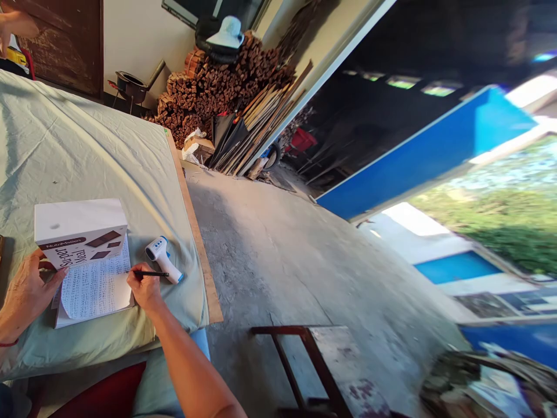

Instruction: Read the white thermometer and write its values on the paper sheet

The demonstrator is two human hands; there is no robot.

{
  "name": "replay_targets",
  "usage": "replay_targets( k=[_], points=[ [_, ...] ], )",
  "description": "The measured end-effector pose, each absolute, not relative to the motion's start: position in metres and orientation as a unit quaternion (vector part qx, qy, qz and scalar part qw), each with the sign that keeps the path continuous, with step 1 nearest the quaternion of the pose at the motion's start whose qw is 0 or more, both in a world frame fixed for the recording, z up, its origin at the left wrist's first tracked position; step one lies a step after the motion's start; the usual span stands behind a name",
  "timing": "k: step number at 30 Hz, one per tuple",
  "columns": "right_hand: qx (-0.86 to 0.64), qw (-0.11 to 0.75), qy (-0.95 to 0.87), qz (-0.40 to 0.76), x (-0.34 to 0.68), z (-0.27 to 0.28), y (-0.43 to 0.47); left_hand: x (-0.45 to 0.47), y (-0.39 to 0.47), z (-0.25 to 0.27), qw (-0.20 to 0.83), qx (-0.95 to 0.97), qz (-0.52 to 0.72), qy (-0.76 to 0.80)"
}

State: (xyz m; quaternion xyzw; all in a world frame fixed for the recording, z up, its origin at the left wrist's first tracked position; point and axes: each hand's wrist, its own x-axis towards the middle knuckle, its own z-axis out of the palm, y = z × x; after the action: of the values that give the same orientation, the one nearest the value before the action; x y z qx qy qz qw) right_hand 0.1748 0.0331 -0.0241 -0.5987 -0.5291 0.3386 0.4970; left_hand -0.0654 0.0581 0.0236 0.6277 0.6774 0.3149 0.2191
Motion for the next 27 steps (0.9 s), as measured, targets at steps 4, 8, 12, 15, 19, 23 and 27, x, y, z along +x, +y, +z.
replay_targets(
  k=[4, 8, 12, 15, 19, 23, 27],
  points=[
    [-0.594, 0.494, -0.548, 0.321, 0.176, -0.029, 0.033, -0.067, 0.059, 0.022, 0.218, 0.633, 0.313, 0.674],
    [-0.606, 0.478, -0.57, 0.282, 0.177, -0.035, 0.034, -0.068, 0.06, 0.018, 0.219, 0.634, 0.316, 0.671],
    [-0.6, 0.483, -0.594, 0.231, 0.178, -0.04, 0.035, -0.067, 0.061, 0.017, 0.22, 0.633, 0.314, 0.672],
    [-0.589, 0.491, -0.606, 0.212, 0.18, -0.041, 0.035, -0.066, 0.06, 0.018, 0.22, 0.633, 0.314, 0.672],
    [-0.579, 0.495, -0.615, 0.206, 0.18, -0.04, 0.034, -0.066, 0.06, 0.02, 0.224, 0.631, 0.315, 0.673],
    [-0.587, 0.483, -0.616, 0.204, 0.181, -0.04, 0.033, -0.066, 0.06, 0.02, 0.219, 0.632, 0.318, 0.672],
    [-0.599, 0.469, -0.619, 0.194, 0.181, -0.042, 0.034, -0.066, 0.06, 0.018, 0.219, 0.632, 0.324, 0.669]
  ],
)
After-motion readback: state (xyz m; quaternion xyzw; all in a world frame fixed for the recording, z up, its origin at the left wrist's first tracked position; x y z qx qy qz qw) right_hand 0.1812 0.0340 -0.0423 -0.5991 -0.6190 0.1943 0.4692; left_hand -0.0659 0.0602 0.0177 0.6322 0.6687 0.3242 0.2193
